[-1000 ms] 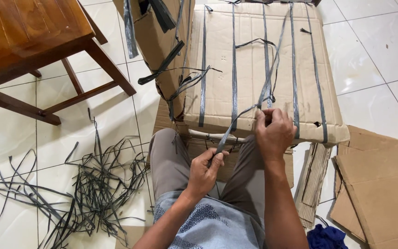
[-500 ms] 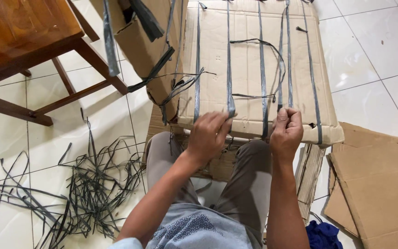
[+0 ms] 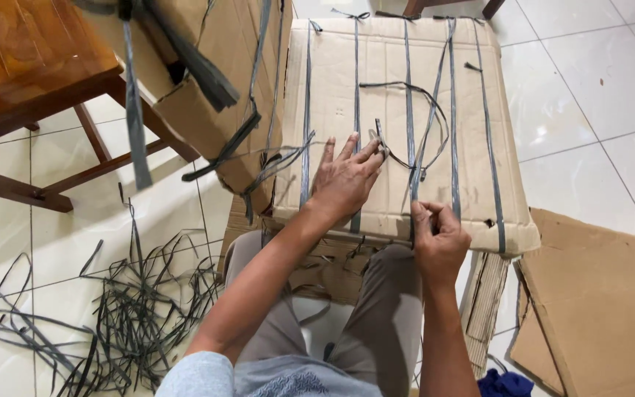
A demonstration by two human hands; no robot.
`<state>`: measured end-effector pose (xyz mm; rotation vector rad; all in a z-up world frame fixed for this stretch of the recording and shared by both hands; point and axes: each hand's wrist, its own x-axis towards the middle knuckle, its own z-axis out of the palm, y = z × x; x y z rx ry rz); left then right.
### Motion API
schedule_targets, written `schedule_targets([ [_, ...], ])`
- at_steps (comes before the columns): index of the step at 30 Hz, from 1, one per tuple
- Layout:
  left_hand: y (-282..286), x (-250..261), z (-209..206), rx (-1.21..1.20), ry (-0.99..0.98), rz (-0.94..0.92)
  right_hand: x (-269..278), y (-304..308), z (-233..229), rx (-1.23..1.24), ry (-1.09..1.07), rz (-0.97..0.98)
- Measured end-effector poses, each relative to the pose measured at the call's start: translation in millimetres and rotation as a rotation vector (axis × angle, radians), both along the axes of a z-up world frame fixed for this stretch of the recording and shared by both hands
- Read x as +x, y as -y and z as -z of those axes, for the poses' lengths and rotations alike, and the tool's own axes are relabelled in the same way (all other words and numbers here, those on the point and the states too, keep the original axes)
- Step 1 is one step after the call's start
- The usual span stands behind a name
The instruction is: Securing cardboard packaging around furniture components using plastic straps.
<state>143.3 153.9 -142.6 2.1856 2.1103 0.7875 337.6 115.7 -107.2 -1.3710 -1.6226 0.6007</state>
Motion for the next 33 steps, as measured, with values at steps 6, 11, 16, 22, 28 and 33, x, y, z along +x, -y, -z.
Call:
schedule_targets([
  [6,-53,-14,20,0.09,0.035,-0.119,-8,-2,3,0.114,0.251,0.07],
  [11,-55,-16,11,0.114,0.115,-0.18,-14,-3,3,0.13,0.182,0.073],
  [16,-34,-13,-6,0.16,0.224,-0.202,-15,-2,6,0.169,0.213,0.086],
  [22,-40,-20,12,0.198,0.248,-0.304,-9,-10,-5,0.048,0.213,0.079],
  [28,-12,-6,-41,0.013,0.466,-0.26,-3,-30,-56,-0.581,-0.111,-0.065],
  [33,28,38,-118,0.012,0.675,-0.242,-21,-37,-167,-0.677,-0.713,-0.11],
])
